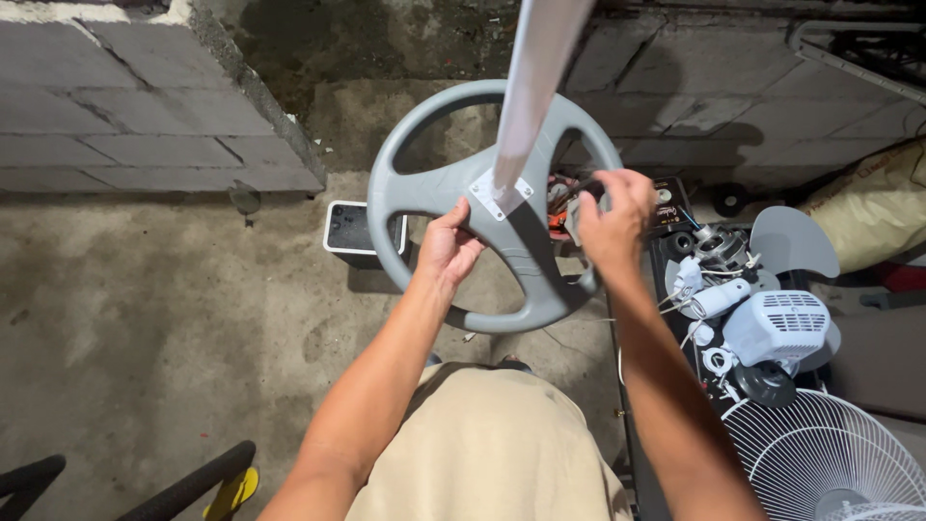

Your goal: The person attaches a grey plastic fan base to a white pole using a screwdriver. They repeatedly tighten and loosen the screws while adjusting the base's position on the pole.

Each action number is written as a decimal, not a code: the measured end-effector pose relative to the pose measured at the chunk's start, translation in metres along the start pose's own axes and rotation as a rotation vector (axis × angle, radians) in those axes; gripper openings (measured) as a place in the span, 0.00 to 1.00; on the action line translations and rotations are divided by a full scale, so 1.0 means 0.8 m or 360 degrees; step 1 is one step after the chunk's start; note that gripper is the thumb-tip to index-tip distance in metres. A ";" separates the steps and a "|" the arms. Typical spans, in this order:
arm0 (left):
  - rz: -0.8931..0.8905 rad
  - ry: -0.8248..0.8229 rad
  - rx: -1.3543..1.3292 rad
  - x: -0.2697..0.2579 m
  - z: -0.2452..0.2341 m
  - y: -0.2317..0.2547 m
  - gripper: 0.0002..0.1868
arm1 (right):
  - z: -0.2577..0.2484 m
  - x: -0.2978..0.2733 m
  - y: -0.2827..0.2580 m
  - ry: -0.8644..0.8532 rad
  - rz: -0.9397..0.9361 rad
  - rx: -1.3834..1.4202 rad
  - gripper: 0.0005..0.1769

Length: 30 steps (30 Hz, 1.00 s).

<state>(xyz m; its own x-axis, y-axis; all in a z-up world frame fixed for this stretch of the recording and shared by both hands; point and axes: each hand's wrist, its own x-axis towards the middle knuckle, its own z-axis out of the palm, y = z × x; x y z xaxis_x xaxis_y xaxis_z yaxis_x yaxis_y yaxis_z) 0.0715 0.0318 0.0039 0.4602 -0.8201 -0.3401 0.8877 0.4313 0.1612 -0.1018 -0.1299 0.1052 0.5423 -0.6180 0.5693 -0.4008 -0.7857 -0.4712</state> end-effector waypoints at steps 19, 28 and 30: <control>0.0187 0.0235 0.0451 -0.004 0.005 0.054 0.19 | 0.050 -0.054 0.042 -0.0231 0.1696 0.1905 0.09; 0.1639 0.0478 0.3201 -0.092 0.067 -0.014 0.40 | 0.042 -0.057 0.003 -0.0083 0.1570 0.1930 0.13; 0.1884 0.0381 0.3549 -0.111 0.100 -0.027 0.43 | 0.034 -0.055 -0.010 -0.0047 0.1488 0.1932 0.13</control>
<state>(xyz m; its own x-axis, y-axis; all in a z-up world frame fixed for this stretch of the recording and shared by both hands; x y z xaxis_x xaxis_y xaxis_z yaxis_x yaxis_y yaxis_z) 0.0124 0.0653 0.1045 0.6503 -0.5623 0.5108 -0.7596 -0.4723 0.4472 -0.1025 -0.0959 0.0656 0.4668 -0.8508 -0.2411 0.2221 0.3767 -0.8993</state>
